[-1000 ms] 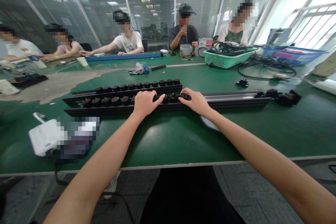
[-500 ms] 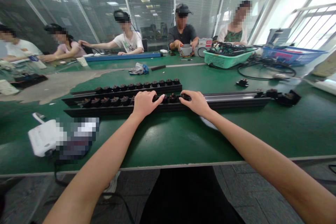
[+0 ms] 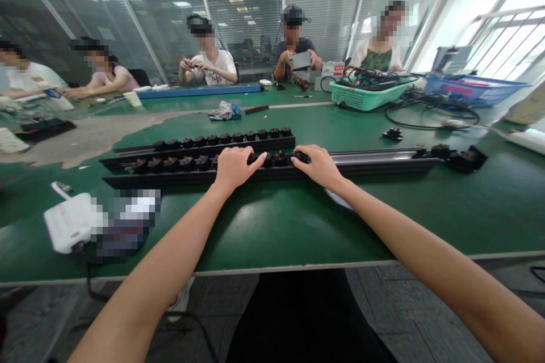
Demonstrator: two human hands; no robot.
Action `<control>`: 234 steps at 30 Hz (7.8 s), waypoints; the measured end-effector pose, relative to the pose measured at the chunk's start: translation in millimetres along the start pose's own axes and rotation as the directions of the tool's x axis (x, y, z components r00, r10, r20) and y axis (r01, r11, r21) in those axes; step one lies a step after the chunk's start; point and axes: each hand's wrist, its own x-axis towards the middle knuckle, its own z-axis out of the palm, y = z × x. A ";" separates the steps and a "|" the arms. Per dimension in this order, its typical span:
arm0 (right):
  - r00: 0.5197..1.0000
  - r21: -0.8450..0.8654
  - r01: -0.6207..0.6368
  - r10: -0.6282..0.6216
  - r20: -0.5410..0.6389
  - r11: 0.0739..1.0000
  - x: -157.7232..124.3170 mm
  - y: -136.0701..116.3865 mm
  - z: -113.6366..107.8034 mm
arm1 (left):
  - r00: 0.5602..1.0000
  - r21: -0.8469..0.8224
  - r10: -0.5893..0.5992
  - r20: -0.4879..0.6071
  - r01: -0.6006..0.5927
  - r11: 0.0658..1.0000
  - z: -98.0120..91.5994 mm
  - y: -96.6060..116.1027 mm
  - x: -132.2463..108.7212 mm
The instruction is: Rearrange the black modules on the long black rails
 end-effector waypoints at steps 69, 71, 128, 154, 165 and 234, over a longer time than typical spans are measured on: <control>0.993 -0.167 0.030 -0.048 -0.105 0.985 -4.0 17.3 -3.9 | 1.000 -0.021 0.004 -0.002 -0.004 1.000 3.7 -2.7 0.2; 0.995 -0.154 0.031 -0.046 -0.093 0.988 -3.2 19.7 -4.3 | 1.000 -0.012 0.006 -0.004 -0.006 1.000 4.0 -2.6 0.4; 0.976 -0.192 0.197 -0.210 -0.054 0.962 -4.7 21.9 -9.5 | 0.996 0.038 -0.024 -0.090 0.028 0.999 11.0 5.7 5.3; 0.983 -0.127 0.150 -0.162 -0.090 0.980 -5.4 22.1 -10.8 | 0.999 0.035 0.001 -0.050 0.001 0.999 10.0 2.3 5.0; 0.994 -0.013 0.075 -0.076 -0.078 0.997 -3.9 33.4 -13.8 | 0.999 0.030 0.005 -0.050 -0.004 1.000 8.4 1.7 1.6; 0.995 -0.089 0.069 -0.075 -0.067 0.994 -10.8 33.2 -22.9 | 0.997 0.010 -0.009 -0.072 0.010 1.000 11.2 3.5 1.7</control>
